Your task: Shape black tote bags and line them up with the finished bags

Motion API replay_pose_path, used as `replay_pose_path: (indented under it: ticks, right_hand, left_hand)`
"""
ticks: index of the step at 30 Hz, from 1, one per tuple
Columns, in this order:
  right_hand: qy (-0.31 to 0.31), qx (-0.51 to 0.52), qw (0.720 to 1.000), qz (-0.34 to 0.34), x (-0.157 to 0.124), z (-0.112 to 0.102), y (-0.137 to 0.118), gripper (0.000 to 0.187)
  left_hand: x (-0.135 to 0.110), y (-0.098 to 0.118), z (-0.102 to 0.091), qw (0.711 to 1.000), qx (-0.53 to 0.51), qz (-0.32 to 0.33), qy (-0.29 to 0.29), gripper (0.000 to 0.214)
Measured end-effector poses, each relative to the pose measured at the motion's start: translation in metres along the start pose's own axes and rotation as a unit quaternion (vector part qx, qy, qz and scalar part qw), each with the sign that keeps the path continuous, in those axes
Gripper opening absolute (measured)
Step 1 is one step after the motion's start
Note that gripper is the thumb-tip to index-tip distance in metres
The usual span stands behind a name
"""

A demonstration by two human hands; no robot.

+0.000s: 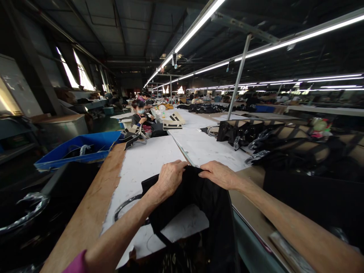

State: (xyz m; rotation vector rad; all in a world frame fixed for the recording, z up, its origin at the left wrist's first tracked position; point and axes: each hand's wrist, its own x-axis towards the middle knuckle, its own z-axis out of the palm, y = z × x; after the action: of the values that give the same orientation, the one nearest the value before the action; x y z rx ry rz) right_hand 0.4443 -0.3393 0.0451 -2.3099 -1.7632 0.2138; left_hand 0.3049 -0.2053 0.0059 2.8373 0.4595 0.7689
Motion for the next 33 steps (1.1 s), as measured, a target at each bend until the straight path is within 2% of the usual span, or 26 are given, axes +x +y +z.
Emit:
replay_pose_path:
  ticks: [6, 12, 16, 22, 25, 30, 33]
  right_hand:
    - [0.007, 0.002, 1.000, -0.004, 0.000, 0.004, 0.001, 0.025]
    - [0.001, 0.015, 1.000, -0.002, 0.001, 0.004, 0.001, 0.025]
    - [-0.012, 0.079, 0.997, -0.005, 0.002, 0.005, 0.004, 0.025]
    - [-0.008, 0.186, 0.983, -0.004, 0.003, 0.008, 0.005, 0.030]
    - [0.008, 0.194, 0.981, 0.016, 0.002, 0.008, 0.001, 0.035]
    - [-0.014, 0.219, 0.974, 0.051, 0.005, 0.010, 0.000, 0.034]
    - [-0.008, 0.175, 0.983, 0.045, 0.007, 0.011, 0.002, 0.035]
  left_hand:
    - [0.012, 0.001, 0.004, 0.998, -0.056, 0.022, -0.020, 0.023]
    - [0.018, -0.004, 0.002, 0.987, -0.151, -0.003, -0.057, 0.022]
    - [0.019, -0.007, -0.003, 0.976, -0.201, -0.007, -0.080, 0.021]
    - [0.021, -0.010, -0.002, 0.967, -0.233, -0.002, -0.107, 0.022]
    - [0.023, -0.012, -0.002, 0.962, -0.248, -0.001, -0.116, 0.022]
    - [0.025, -0.012, -0.003, 0.960, -0.249, 0.006, -0.131, 0.022]
    - [0.026, -0.012, -0.004, 0.961, -0.243, 0.009, -0.133, 0.023]
